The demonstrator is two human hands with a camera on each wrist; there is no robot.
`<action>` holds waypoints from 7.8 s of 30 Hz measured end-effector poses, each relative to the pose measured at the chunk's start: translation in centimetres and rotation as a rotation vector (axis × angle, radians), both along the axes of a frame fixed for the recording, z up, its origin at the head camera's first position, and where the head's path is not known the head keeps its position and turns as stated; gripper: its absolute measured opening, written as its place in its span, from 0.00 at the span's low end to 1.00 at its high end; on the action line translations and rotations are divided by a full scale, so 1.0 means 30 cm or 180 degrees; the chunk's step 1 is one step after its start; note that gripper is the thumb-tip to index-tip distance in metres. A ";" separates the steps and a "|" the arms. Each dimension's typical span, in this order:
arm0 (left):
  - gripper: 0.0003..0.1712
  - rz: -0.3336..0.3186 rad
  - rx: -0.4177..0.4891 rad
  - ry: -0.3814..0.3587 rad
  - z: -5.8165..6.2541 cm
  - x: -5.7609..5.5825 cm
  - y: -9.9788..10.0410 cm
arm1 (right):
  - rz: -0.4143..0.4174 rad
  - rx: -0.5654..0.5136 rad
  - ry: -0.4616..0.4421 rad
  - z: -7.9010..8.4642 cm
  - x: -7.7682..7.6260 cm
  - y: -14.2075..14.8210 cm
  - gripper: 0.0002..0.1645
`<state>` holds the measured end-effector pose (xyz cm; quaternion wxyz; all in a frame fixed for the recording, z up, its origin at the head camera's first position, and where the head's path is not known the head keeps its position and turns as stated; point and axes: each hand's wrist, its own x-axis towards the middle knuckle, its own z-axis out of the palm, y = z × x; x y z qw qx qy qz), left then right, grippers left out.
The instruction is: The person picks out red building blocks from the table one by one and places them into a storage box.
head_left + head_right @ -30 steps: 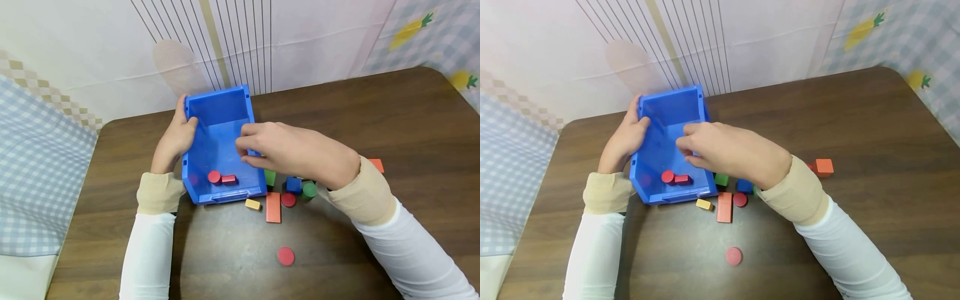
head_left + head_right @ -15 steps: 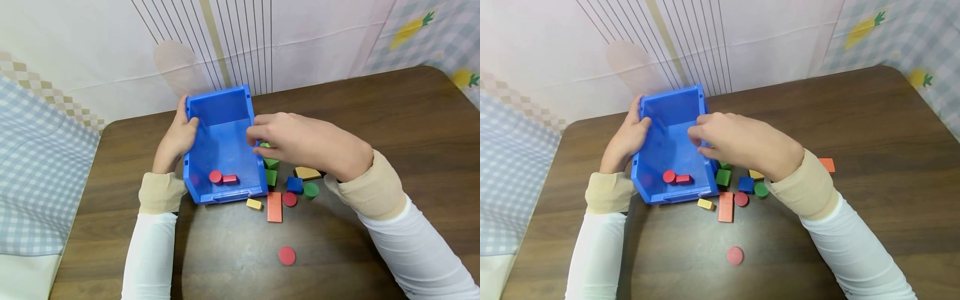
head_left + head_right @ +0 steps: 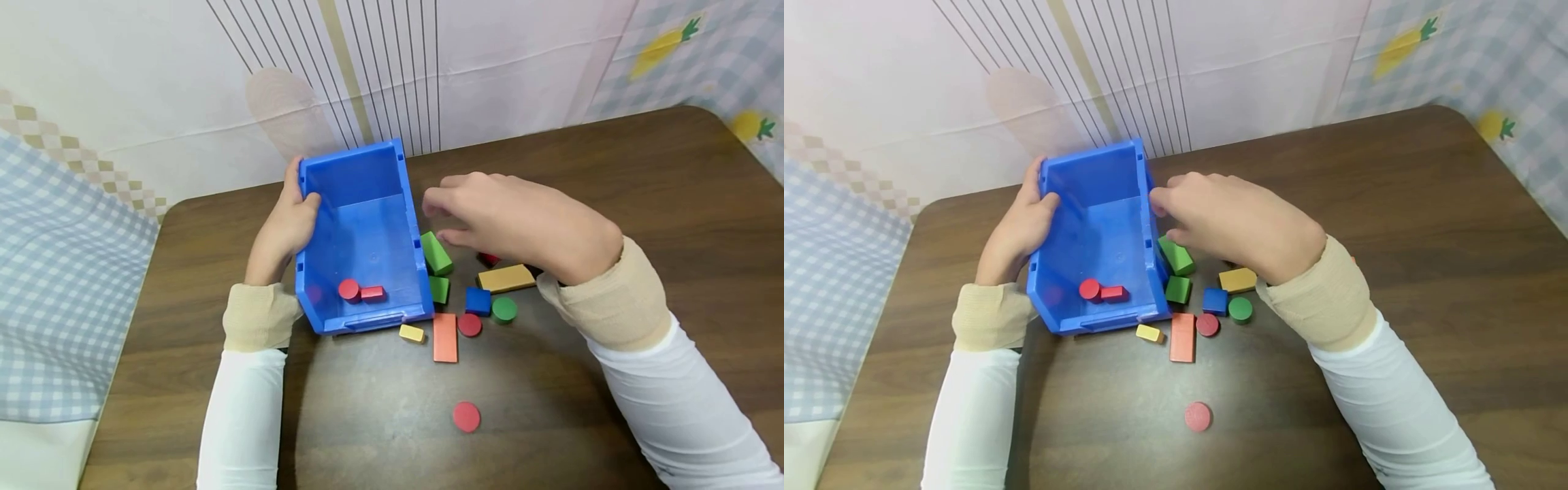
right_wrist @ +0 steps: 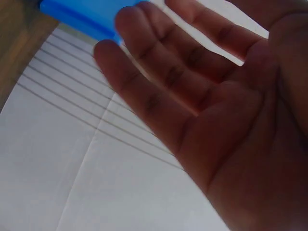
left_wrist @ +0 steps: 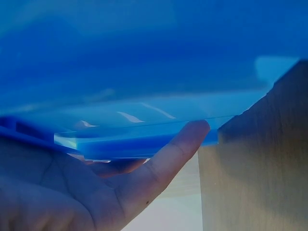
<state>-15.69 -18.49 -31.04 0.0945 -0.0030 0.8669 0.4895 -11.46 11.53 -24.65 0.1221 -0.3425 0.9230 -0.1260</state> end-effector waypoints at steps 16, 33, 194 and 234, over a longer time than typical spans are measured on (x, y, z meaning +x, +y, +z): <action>0.40 -0.0005 -0.0005 0.0024 -0.008 0.002 -0.010 | -0.0155 0.0425 -0.0300 -0.042 -0.016 0.053 0.24; 0.42 0.0024 -0.0035 -0.0039 -0.001 0.007 -0.013 | -0.0448 0.0845 -0.0913 -0.085 -0.092 0.069 0.33; 0.40 0.0007 -0.0026 -0.0044 0.014 -0.011 0.022 | -0.0177 0.0574 -0.0571 -0.007 0.017 0.002 0.21; 0.41 0.0032 -0.0016 -0.0030 0.003 -0.019 0.055 | -0.0022 0.0020 0.0161 0.024 0.036 0.019 0.22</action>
